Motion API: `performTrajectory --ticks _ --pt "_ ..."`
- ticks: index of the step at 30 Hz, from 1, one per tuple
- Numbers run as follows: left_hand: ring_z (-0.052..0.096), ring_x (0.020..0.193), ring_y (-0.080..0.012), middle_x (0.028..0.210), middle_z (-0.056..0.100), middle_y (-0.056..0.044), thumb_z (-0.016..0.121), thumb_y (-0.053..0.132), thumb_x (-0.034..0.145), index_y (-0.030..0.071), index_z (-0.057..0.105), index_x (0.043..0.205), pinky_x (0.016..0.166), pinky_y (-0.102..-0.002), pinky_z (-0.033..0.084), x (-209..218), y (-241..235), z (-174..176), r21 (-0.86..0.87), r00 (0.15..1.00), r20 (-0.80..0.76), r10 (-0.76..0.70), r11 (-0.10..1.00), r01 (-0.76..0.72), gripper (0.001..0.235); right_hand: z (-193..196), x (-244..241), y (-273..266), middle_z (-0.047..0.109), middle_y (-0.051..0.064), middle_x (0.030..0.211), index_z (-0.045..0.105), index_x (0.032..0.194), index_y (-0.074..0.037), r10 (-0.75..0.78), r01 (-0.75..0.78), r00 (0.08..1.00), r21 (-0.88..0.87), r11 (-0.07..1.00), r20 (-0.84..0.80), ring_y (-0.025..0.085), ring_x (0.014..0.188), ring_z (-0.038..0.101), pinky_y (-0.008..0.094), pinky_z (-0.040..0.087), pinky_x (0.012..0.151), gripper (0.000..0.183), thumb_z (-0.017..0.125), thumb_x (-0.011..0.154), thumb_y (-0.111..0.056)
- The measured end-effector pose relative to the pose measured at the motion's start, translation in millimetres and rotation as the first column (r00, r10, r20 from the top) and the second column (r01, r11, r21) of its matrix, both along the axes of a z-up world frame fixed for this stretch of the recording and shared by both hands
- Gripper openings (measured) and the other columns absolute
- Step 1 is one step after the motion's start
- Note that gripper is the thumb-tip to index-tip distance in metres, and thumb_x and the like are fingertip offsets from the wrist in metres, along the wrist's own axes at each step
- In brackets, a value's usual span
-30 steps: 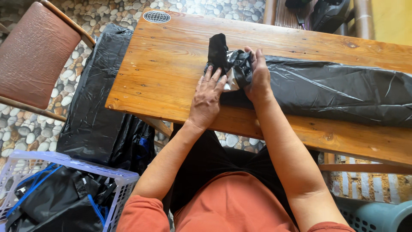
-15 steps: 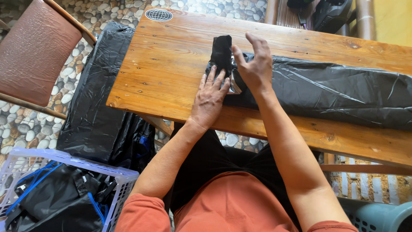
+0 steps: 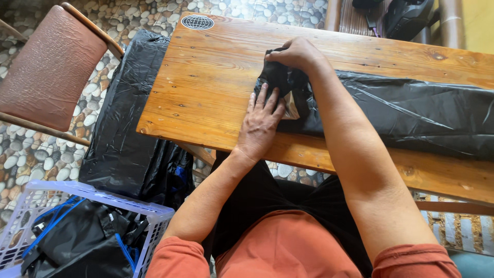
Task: The person folds a large black plastic sheet on a wooden table. They use a brush to sweep the surface of the sheet before folding it multiple times into a compact rectangular bundle.
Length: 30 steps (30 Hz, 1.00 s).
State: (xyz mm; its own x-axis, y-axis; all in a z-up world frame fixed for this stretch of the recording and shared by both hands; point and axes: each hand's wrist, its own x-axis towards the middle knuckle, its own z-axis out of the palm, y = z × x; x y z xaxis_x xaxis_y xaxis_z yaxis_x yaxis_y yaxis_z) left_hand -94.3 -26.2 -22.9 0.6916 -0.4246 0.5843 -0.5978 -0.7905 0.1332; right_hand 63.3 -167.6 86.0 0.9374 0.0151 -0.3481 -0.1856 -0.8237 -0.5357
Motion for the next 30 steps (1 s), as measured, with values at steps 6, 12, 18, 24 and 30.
performTrajectory --ticks 6,12,18,24,30 --pt "0.035 0.150 -0.0459 0.157 0.045 -0.021 0.047 -0.003 0.100 0.005 0.060 0.137 0.123 -0.063 0.035 -4.0 1.1 8.4 0.013 1.000 -0.006 0.011 1.000 -0.011 0.040 -26.8 21.1 -12.7 0.074 0.002 0.097 0.077 0.116 -0.021 0.146 -0.145 0.989 0.036 0.989 -0.003 0.013 0.083 0.066 0.031 0.052 0.068 0.037 0.079 0.084 -0.040" --pt "0.039 0.153 -0.0392 0.162 0.047 -0.006 0.049 0.008 0.103 0.022 0.039 0.159 0.122 -0.060 0.037 -1.6 3.7 15.1 0.144 0.999 -0.035 0.002 0.990 0.003 0.058 -48.1 17.9 -22.8 0.071 0.002 0.112 0.070 0.119 -0.024 0.168 -0.177 0.984 0.261 0.949 0.055 0.011 0.087 0.064 0.026 0.055 0.068 0.028 0.074 0.092 -0.021" --pt "0.033 0.152 -0.0404 0.160 0.046 -0.010 0.051 0.007 0.097 0.021 0.053 0.150 0.121 -0.063 0.031 2.0 1.6 12.7 0.185 0.997 -0.069 -0.028 0.982 0.040 0.056 -53.7 2.7 -10.3 0.077 0.002 0.108 0.077 0.114 -0.027 0.157 -0.184 0.941 0.063 0.981 0.298 0.018 0.097 0.070 0.032 0.052 0.084 0.032 0.057 0.094 -0.013" --pt "0.043 0.143 -0.0460 0.153 0.047 -0.011 0.062 0.009 0.089 0.022 0.059 0.141 0.116 -0.070 0.035 5.2 1.3 10.9 0.112 0.991 -0.109 -0.076 0.990 0.088 0.054 -12.8 -78.3 28.1 0.035 0.012 0.164 0.043 0.155 -0.014 0.337 -0.237 0.876 -0.301 0.924 0.346 0.035 0.153 0.021 0.062 0.006 0.121 0.056 0.035 0.106 -0.041" --pt "0.039 0.146 -0.0429 0.155 0.047 -0.021 0.055 0.018 0.098 0.017 0.057 0.146 0.120 -0.064 0.031 11.0 1.0 -8.0 0.158 0.997 -0.066 -0.047 0.986 0.057 0.049 -41.3 -95.9 15.9 0.018 0.008 0.171 0.031 0.161 -0.015 0.188 -0.154 0.948 -0.147 0.977 0.258 0.031 0.158 0.003 0.056 -0.005 0.123 0.086 0.013 0.097 -0.068"
